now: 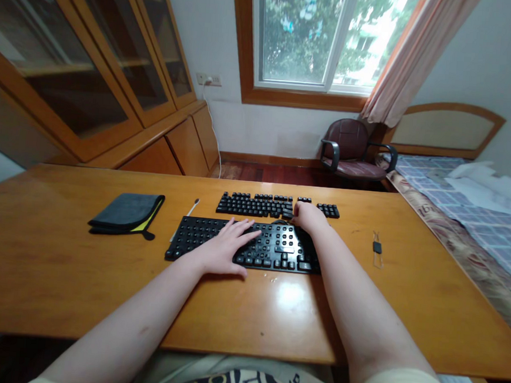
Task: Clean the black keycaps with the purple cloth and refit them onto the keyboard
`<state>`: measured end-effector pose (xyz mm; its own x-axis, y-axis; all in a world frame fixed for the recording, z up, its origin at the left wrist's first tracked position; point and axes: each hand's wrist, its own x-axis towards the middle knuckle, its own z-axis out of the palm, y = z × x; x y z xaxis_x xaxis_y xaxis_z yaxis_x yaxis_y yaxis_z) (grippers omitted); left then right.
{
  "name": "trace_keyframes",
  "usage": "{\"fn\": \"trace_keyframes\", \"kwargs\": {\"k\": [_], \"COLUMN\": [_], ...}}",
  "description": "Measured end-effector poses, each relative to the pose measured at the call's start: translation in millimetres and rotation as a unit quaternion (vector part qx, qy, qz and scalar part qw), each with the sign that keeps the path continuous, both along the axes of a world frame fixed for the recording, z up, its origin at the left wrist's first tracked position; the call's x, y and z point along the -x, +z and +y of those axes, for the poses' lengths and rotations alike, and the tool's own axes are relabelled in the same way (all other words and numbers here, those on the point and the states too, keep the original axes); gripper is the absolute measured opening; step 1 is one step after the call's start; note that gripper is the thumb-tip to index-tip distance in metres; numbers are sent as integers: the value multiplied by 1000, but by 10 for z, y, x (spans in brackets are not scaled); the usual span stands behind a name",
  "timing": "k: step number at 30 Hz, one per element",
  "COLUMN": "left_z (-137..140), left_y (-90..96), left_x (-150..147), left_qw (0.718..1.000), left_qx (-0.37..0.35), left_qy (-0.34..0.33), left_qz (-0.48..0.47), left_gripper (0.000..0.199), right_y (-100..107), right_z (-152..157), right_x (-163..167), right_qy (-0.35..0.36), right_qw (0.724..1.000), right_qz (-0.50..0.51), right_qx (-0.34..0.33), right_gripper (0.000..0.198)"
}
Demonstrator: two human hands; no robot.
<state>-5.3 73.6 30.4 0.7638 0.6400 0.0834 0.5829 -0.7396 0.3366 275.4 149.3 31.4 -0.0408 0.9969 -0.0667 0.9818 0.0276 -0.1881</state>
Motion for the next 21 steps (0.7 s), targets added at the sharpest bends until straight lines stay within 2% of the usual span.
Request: {"fn": "trace_keyframes", "kwargs": {"k": [2,5,7,9,11,15,21], "left_z": [-24,-86,-136,-183,-219,-243,-200], "left_y": [30,86,111,105,63,-73,-209], "left_x": [5,-48,-131,-228,-305,-329,-259], "left_qw": [999,991,976,952,924,896,864], "left_qx": [-2,18,50,100,143,151,192], "left_qy": [26,91,123,132,141,185,201], "left_qz": [-24,-96,-172,-259,-325,-374,-420], "left_gripper": [84,63,60,60,52,30,24], "right_y": [91,278,393,453,436,241,46], "right_z": [-86,-345,-579,-807,-983,-1130,-1139], "right_x": [-5,95,242,417,571,721,687], "right_qy": [-8,-30,4,40,44,83,63], "right_qw": [1000,996,991,983,973,943,902], "right_qz": [-3,22,88,150,191,292,393], "right_qx": [-15,-76,-106,-103,-120,-136,-170], "right_gripper": [14,12,12,13,11,12,15]}}
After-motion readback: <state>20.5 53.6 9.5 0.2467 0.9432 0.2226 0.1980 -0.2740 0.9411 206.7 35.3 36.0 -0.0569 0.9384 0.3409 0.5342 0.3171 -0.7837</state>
